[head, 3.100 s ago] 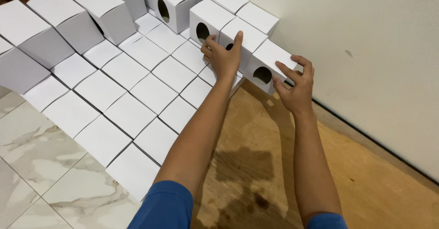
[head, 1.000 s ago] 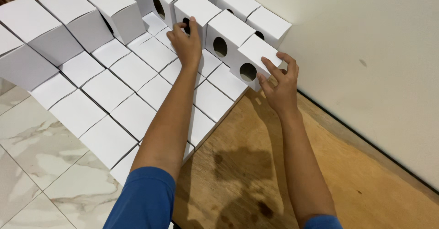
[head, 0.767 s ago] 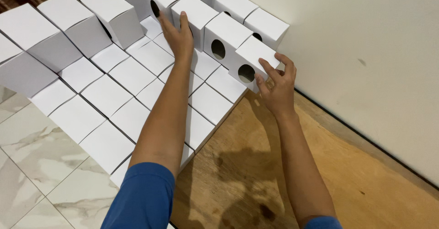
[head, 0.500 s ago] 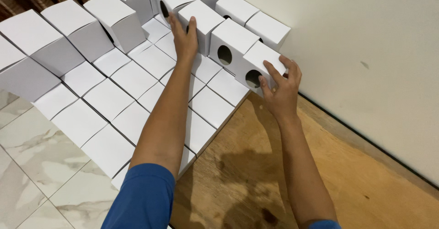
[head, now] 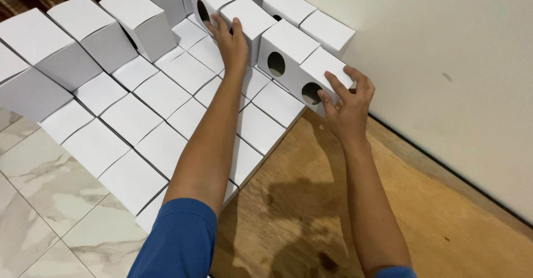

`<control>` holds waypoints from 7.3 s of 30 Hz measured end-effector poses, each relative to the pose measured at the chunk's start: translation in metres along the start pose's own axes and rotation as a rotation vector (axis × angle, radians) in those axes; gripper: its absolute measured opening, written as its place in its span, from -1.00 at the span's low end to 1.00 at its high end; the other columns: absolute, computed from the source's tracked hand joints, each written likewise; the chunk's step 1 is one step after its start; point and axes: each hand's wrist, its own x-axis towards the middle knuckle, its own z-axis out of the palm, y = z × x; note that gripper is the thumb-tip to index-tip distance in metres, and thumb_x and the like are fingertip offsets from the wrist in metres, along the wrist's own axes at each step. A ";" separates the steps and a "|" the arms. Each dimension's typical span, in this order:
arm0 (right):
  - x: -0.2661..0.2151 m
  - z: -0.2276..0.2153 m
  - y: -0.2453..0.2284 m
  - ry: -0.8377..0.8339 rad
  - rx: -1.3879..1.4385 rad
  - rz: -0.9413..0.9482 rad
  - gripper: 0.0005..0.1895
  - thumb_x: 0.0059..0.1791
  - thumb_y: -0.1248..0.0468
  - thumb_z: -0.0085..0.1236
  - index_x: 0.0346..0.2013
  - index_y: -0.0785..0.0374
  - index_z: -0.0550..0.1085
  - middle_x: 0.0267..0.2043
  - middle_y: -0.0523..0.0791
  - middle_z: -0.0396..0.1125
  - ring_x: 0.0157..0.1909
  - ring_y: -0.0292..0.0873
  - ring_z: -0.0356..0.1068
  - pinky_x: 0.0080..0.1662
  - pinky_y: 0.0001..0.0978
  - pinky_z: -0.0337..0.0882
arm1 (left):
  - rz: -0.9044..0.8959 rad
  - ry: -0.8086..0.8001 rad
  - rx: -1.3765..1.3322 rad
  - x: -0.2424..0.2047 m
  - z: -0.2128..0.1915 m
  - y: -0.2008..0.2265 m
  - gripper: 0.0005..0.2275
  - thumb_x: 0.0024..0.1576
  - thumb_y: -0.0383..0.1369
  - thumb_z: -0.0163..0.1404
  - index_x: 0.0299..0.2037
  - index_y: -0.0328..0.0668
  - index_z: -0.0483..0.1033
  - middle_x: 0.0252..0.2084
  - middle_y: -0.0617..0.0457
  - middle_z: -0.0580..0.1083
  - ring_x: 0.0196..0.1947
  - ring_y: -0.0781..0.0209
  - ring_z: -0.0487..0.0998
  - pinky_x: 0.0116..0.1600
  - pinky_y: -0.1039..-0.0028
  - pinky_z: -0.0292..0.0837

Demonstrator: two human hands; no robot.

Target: The person assembles white cardboard boxes by folding the flat pieces along pre-cut lines and tucking the flaps into slots to form a cube shape. They repeat this process for multiple boxes and place the finished ones in a stack on the table.

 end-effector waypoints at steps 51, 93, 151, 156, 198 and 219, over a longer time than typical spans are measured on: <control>0.018 0.043 -0.015 -0.049 0.074 0.047 -0.44 -0.01 0.37 0.14 0.26 0.10 0.21 0.27 0.07 -0.09 0.32 0.09 -0.04 0.19 -0.13 0.26 | -0.080 -0.123 0.133 0.002 -0.024 0.024 -0.38 0.17 0.05 -0.46 0.40 0.04 -0.31 0.47 -0.14 -0.35 0.47 -0.12 -0.22 0.43 0.12 -0.23; -0.331 -0.267 -0.026 0.235 -0.314 0.681 -0.77 0.03 0.23 -0.07 -0.05 0.08 0.46 0.03 -0.06 0.15 0.12 0.01 0.21 0.06 -0.26 0.23 | 0.052 -1.294 -0.418 -0.599 0.064 0.051 -0.57 0.26 -0.29 -0.28 0.28 -0.34 -0.01 0.42 -0.38 -0.23 0.42 -0.28 -0.20 0.44 0.00 -0.23; -0.302 -0.369 0.044 -0.167 -0.274 1.053 -0.49 -0.08 0.27 0.17 0.18 0.15 0.37 0.11 0.07 0.25 0.20 0.21 0.21 0.14 0.01 0.24 | 0.374 -1.612 0.206 -0.560 0.102 0.049 -0.47 0.11 -0.11 -0.02 0.23 -0.15 0.15 0.33 -0.19 0.07 0.32 -0.14 0.18 0.33 0.11 0.19; -0.310 -0.335 0.081 -0.283 -0.546 1.155 -0.44 -0.05 0.18 0.12 0.23 0.27 0.30 0.25 0.27 0.04 0.34 0.38 -0.10 0.21 0.25 0.06 | 0.245 -1.636 0.167 -0.571 0.101 0.035 -0.48 0.14 -0.15 -0.07 0.22 -0.28 0.14 0.27 -0.27 0.11 0.29 -0.23 0.20 0.30 0.02 0.20; -0.245 -0.272 0.014 0.142 0.698 0.908 -0.40 -0.02 0.45 0.01 0.30 0.24 0.09 -0.26 0.00 0.31 -0.27 -0.24 0.38 -0.24 -0.53 0.51 | -0.216 -1.232 -0.394 -0.536 0.076 0.061 -0.42 0.13 -0.47 -0.04 0.26 -0.24 -0.19 0.09 -0.14 0.25 0.12 0.06 0.35 0.20 0.23 0.34; -0.191 -0.304 -0.042 -0.012 0.198 0.968 0.17 -0.30 0.11 0.41 0.41 0.11 -0.14 0.44 0.28 -0.39 0.45 0.33 -0.38 0.34 0.21 -0.29 | -0.026 -1.248 -0.341 -0.447 0.057 0.120 -0.48 -0.06 -0.64 -0.01 0.15 -0.37 0.15 0.00 -0.17 0.36 0.07 0.11 0.30 0.18 0.06 0.29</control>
